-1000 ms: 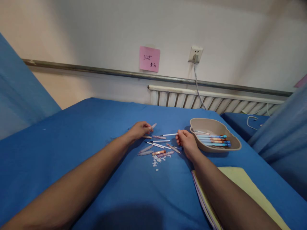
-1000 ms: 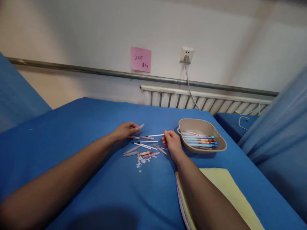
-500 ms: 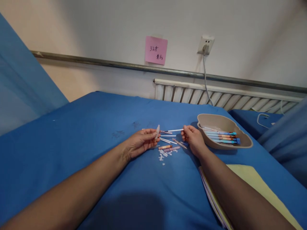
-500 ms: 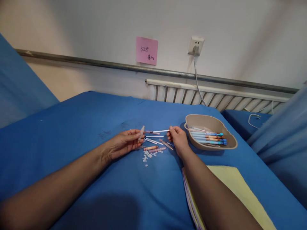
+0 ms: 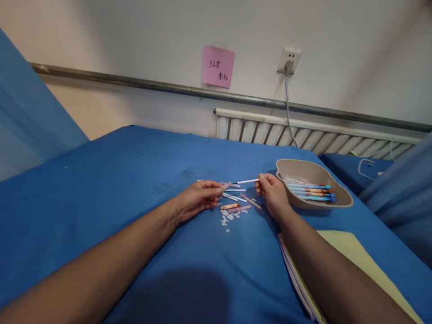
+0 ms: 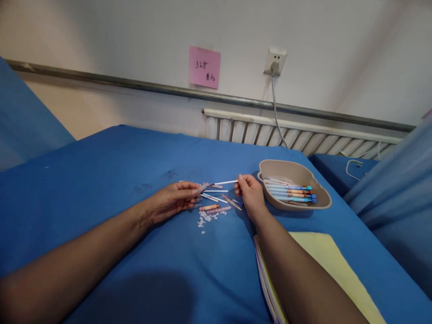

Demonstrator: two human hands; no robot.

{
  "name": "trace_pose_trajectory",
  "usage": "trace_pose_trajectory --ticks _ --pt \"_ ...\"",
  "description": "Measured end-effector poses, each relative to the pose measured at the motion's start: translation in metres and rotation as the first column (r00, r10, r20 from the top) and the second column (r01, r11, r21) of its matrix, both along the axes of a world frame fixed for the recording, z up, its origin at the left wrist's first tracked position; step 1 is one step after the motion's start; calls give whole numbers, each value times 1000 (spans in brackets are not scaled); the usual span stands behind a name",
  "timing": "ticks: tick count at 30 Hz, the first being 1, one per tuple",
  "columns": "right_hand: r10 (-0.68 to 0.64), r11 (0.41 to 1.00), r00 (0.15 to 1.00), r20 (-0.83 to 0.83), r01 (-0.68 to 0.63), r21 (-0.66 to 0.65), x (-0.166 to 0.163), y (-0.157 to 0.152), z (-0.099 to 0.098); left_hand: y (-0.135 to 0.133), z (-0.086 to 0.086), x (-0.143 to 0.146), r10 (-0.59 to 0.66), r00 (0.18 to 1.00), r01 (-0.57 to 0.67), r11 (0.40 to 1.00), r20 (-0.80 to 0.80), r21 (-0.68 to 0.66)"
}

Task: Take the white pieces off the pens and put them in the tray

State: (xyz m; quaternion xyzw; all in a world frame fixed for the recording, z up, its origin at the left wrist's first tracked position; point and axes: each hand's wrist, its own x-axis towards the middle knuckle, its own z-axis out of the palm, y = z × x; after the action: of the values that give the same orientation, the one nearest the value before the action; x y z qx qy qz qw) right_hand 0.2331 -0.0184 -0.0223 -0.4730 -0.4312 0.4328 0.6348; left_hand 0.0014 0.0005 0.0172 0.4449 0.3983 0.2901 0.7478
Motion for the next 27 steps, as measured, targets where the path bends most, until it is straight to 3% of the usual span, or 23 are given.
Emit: trace_pose_trajectory --ticks 10,14,17,20,23,27 --pt "13 1000 1000 6 -13 12 0 0 0 -2 -1 1 -27 1000 27 998 9 49" --pt "-10 1000 1000 3 10 10 1 0 0 1 1 -2 48 996 -32 982 -81 188" --pt "-37 999 999 6 37 -4 2 0 -2 9 9 -14 207 938 -57 883 -277 466" --pt "-29 1000 1000 12 29 -11 3 0 -4 16 20 -31 345 787 112 736 -511 668" --pt "-9 1000 1000 11 9 -8 3 0 -5 19 23 -39 373 677 280 666 -634 691" --pt "-12 1000 1000 20 12 -24 2 -1 -4 17 12 -35 309 635 444 605 -708 661"
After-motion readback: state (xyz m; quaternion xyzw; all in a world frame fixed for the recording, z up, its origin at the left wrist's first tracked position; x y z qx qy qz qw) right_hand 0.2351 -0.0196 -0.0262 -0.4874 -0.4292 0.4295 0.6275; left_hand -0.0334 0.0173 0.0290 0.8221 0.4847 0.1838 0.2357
